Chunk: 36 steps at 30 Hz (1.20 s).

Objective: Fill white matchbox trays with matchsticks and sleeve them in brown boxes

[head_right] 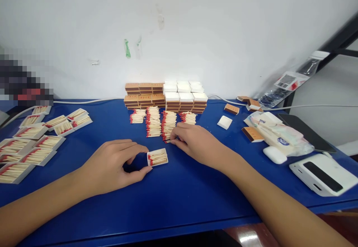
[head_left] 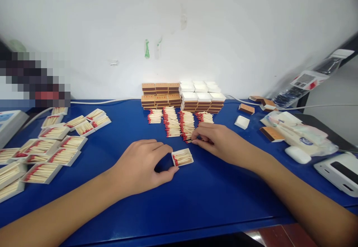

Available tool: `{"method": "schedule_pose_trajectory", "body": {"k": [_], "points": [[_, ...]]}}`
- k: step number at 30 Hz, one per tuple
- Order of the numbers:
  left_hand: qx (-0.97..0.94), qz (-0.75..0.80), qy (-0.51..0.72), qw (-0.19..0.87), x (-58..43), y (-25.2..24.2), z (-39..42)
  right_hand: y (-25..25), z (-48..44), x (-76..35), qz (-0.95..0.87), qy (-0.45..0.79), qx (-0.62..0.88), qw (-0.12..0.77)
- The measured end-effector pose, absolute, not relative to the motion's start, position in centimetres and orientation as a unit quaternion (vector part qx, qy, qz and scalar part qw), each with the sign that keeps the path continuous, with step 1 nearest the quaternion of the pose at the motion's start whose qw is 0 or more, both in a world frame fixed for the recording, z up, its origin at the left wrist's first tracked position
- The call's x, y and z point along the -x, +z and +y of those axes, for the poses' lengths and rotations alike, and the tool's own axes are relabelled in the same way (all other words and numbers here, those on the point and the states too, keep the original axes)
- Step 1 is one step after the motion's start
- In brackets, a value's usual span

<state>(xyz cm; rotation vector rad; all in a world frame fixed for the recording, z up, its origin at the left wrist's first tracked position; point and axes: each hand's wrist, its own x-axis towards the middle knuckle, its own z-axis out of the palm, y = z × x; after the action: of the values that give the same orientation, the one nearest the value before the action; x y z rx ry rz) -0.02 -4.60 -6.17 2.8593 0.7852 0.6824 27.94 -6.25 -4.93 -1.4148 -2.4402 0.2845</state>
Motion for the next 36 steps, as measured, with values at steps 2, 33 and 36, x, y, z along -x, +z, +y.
{"method": "schedule_pose_trajectory", "body": {"k": [2,33,36], "points": [[-0.938,0.258,0.225,0.05,0.0,-6.1,-4.6,-5.0,-6.2,-28.0,-0.851,0.102,0.493,0.149],[-0.936,0.261,0.23,0.039,0.0,-6.0,-4.5,-4.9,-6.3,-28.0,-0.852,0.075,0.49,0.167],[-0.937,0.261,0.23,0.039,0.0,-6.0,-4.5,-4.9,-6.3,-27.8,-0.853,0.077,0.488,0.167]]}}
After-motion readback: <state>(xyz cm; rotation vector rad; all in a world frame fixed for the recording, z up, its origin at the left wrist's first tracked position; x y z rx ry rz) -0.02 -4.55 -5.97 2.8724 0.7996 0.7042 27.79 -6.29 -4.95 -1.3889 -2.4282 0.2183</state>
